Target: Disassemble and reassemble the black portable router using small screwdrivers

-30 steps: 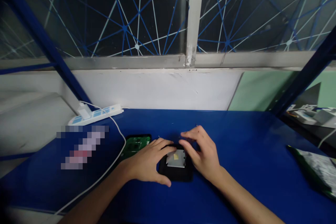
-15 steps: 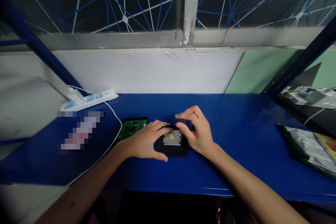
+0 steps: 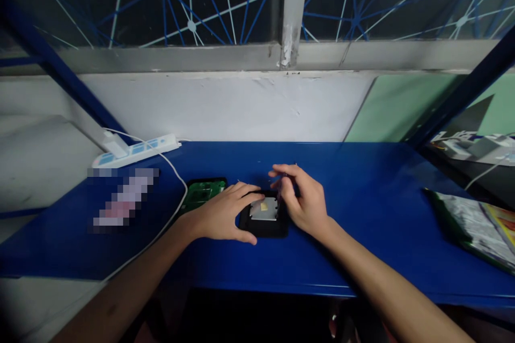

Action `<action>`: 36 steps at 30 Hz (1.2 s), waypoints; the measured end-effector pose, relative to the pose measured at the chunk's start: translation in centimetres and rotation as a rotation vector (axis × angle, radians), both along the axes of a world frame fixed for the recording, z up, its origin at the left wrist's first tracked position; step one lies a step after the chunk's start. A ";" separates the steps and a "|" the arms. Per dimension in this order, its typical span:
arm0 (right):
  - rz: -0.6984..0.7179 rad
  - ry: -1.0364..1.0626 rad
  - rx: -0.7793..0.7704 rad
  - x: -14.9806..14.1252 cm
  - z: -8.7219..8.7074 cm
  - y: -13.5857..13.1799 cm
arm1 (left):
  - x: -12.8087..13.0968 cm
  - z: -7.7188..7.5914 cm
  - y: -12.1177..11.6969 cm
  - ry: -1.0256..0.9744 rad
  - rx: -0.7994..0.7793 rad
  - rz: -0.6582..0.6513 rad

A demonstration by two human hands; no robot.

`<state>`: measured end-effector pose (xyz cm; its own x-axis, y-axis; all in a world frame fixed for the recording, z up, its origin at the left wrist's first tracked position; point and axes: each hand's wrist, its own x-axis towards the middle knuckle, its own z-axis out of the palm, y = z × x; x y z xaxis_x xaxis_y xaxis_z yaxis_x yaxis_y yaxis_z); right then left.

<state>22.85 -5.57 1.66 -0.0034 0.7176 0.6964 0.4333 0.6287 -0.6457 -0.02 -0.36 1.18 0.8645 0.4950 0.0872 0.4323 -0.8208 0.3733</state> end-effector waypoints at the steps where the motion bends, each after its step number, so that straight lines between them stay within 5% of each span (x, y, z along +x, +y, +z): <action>1: 0.018 0.009 -0.010 0.1 -0.1 0.0 | 0.0 0.0 0.0 0.002 0.000 0.000; 5: 0.048 -0.004 0.039 0.4 -0.1 0.3 | 0.1 0.0 0.0 0.002 0.015 0.004; 10: -0.086 -0.150 0.229 0.4 0.3 0.8 | 0.0 -0.1 0.0 0.004 0.015 0.000; 17: 0.025 0.013 0.004 0.0 0.1 0.0 | 0.0 -0.1 0.0 0.003 0.022 -0.004; 26: -0.097 -0.156 0.232 0.4 0.3 0.7 | 0.0 -0.2 0.0 0.001 0.045 -0.002; 32: 0.044 0.022 0.033 0.2 0.0 0.1 | 0.0 -0.2 -0.1 0.003 0.047 0.000; 36: 0.090 -0.014 0.064 0.4 -0.1 0.4 | 0.0 -0.2 -0.1 0.005 0.049 0.005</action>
